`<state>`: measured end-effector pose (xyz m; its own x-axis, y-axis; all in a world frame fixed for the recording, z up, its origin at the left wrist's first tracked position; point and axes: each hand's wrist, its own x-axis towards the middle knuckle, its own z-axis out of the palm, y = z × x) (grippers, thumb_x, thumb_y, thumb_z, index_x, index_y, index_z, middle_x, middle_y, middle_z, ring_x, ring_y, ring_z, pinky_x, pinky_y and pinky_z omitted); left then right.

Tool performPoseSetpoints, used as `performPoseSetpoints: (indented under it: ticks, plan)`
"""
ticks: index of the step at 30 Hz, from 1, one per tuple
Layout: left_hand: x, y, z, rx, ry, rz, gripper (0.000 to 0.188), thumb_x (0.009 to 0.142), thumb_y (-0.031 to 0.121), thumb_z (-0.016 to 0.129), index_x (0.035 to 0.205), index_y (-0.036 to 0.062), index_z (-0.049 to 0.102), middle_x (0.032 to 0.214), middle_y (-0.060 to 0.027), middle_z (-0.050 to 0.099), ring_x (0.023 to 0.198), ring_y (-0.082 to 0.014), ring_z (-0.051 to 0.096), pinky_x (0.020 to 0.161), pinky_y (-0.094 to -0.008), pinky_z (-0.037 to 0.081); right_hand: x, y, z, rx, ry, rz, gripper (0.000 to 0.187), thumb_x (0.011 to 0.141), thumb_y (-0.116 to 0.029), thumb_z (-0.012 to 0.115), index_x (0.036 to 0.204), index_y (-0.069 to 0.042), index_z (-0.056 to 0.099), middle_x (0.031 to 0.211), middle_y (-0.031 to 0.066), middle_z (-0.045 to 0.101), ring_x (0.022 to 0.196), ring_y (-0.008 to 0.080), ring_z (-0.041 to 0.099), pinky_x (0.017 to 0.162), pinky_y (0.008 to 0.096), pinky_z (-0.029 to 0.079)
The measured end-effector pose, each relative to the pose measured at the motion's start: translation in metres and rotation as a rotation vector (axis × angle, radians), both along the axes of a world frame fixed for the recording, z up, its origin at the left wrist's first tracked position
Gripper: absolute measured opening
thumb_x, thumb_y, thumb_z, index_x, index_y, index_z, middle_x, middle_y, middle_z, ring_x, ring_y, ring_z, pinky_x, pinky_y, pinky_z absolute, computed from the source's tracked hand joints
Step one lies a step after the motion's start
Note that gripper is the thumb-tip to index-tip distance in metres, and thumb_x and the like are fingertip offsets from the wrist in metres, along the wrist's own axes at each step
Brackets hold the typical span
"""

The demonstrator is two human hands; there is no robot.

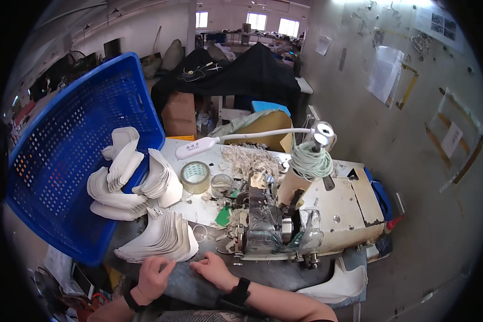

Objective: The person takes white fabric pieces from a blue basket and feeds them one by one into a sewing machine. They guide the fabric through the machine, remove the stitched piece, and place it on a growing pile on the table. The process is repeated continuously throughout the clip.

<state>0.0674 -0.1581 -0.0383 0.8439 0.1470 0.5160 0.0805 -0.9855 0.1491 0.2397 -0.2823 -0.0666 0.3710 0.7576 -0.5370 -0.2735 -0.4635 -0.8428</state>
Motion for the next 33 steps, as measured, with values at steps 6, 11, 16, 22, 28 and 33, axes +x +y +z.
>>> performPoseSetpoints:
  ticks: [6,11,16,22,28,33]
  plan:
    - [0.014,-0.004,-0.007,0.012,0.083,-0.014,0.034,0.071,0.004,0.06,0.105,-0.0005,0.061,0.102,-0.0137,0.06,0.089,-0.0291,0.059,0.078,-0.0377,0.048,-0.012,0.013,-0.01,0.185,0.399,-0.265,0.031,0.09,-0.012,0.063,0.115,0.004,0.055,0.095,0.0061,0.064,0.086,0.0115,0.061,0.076,0.0221,0.051]
    - [0.03,0.001,-0.003,-0.031,0.396,0.193,0.023,0.078,0.008,0.055,0.099,-0.0002,0.057,0.109,-0.0197,0.06,0.1,-0.0324,0.059,0.085,-0.0382,0.047,-0.007,0.01,-0.012,0.125,0.444,-0.185,0.041,0.092,-0.014,0.062,0.124,0.005,0.046,0.106,0.0087,0.061,0.097,0.0147,0.062,0.085,0.0258,0.052]
    - [0.038,0.009,0.028,-0.795,0.032,0.023,0.009,0.083,-0.001,0.057,0.09,0.0009,0.053,0.111,-0.0261,0.061,0.111,-0.0394,0.058,0.092,-0.0401,0.046,-0.001,0.002,-0.005,0.185,0.411,-0.31,0.032,0.091,-0.019,0.065,0.112,0.001,0.052,0.101,0.0047,0.061,0.091,0.0117,0.061,0.08,0.0237,0.051]
    - [0.032,0.027,0.02,-1.334,0.007,-0.215,0.014,0.089,0.007,0.059,0.096,-0.0034,0.054,0.12,-0.0169,0.061,0.128,-0.0234,0.047,0.097,-0.0324,0.04,-0.012,-0.003,0.01,0.447,0.252,-0.455,0.035,0.089,-0.024,0.069,0.111,0.001,0.06,0.101,0.0057,0.066,0.089,0.009,0.06,0.076,0.0236,0.049]
    - [0.03,0.033,0.022,-1.719,0.076,-0.145,0.047,0.102,0.035,0.037,0.128,-0.0021,0.049,0.12,-0.0089,0.06,0.107,-0.0164,0.055,0.094,-0.0302,0.041,-0.014,-0.046,0.068,0.592,-0.289,-0.22,0.035,0.092,-0.012,0.06,0.124,0.0,0.053,0.104,0.0037,0.062,0.088,0.0064,0.056,0.077,0.0237,0.047]
    - [0.055,0.027,0.056,-1.704,0.208,-0.246,0.048,0.103,0.036,0.036,0.133,-0.0011,0.044,0.124,-0.0132,0.057,0.115,-0.0171,0.053,0.102,-0.0327,0.038,0.023,-0.103,0.096,0.574,-0.375,-0.081,0.033,0.091,-0.011,0.062,0.122,-0.001,0.053,0.098,0.0037,0.064,0.087,0.0073,0.057,0.076,0.0241,0.047]
